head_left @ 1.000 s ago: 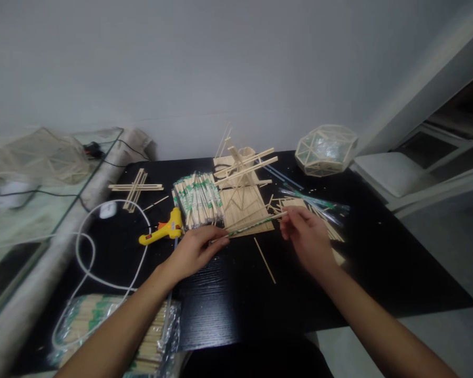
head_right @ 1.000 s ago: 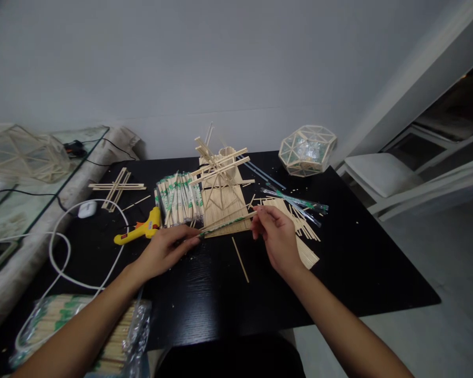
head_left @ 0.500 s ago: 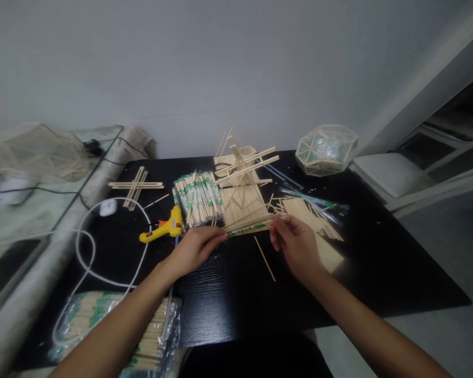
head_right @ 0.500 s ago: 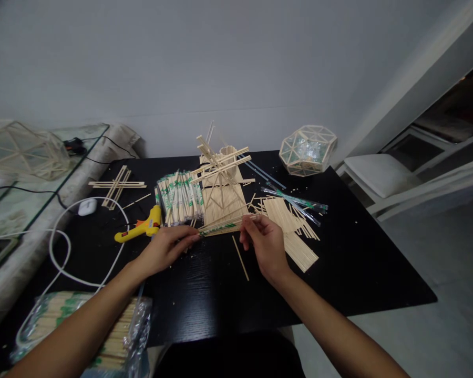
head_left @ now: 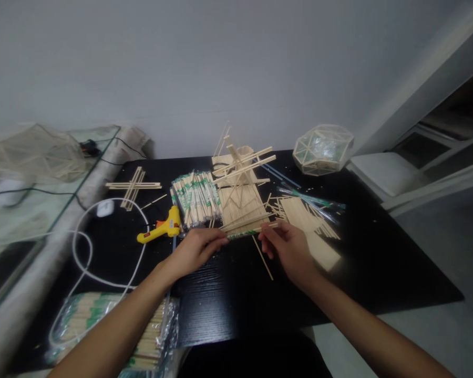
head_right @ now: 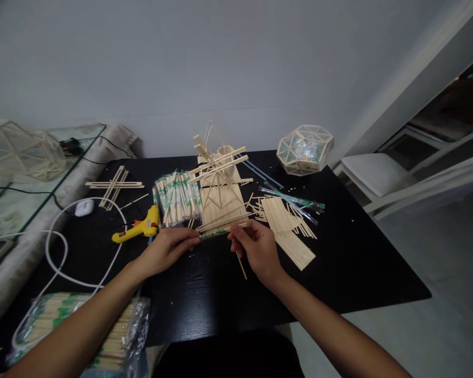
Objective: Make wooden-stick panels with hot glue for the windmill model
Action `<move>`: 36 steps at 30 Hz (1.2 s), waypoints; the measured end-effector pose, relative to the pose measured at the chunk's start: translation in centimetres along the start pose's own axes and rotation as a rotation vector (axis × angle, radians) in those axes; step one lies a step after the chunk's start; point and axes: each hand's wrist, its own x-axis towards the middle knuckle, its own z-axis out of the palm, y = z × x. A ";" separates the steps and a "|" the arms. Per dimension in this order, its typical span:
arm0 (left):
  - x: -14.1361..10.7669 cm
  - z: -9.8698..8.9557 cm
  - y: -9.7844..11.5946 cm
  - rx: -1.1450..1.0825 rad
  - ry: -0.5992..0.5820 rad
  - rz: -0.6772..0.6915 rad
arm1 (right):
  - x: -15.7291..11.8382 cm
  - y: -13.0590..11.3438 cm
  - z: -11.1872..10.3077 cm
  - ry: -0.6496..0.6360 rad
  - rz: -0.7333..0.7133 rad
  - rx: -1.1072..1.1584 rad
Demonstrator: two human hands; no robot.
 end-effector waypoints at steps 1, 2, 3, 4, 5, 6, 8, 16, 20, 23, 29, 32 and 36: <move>0.0 0.0 0.0 0.002 -0.004 0.000 | 0.0 0.0 0.1 -0.005 -0.001 -0.002; 0.0 0.1 0.1 0.002 -0.005 0.002 | 0.0 0.0 0.1 -0.009 -0.001 -0.004; 0.0 0.1 0.1 0.002 -0.004 0.004 | 0.0 0.0 0.2 -0.012 -0.002 -0.008; 0.0 0.1 0.1 0.001 -0.004 0.006 | -0.1 0.0 0.2 -0.017 -0.001 -0.016; 0.0 0.1 0.1 -0.002 -0.003 0.006 | -0.1 0.0 0.3 -0.021 0.001 -0.023; -0.1 0.1 0.0 -0.004 -0.004 0.006 | -0.2 0.0 0.3 -0.025 0.002 -0.030; -0.1 0.2 0.0 -0.009 -0.010 0.001 | -0.3 -0.2 0.3 -0.036 0.006 -0.049; -0.1 0.8 0.6 -0.082 0.046 -0.073 | 0.9 -1.7 -1.6 0.036 -0.064 -0.048; -0.1 0.4 0.4 -0.053 0.027 -0.090 | 1.3 -2.2 -3.6 0.136 -0.053 0.020; 0.0 0.1 0.1 -0.025 -0.007 -0.061 | 1.4 -2.4 -5.2 0.192 0.004 0.052; 0.3 0.0 -0.5 0.099 0.006 -0.051 | 3.7 -3.5 -12.9 0.504 -0.169 0.071; 0.4 -0.1 -1.1 0.171 0.014 -0.071 | 4.9 -4.4 -17.4 0.660 -0.230 0.044; 0.4 0.1 -2.0 0.283 0.036 -0.091 | 5.1 -3.8 -19.6 0.715 -0.226 -0.059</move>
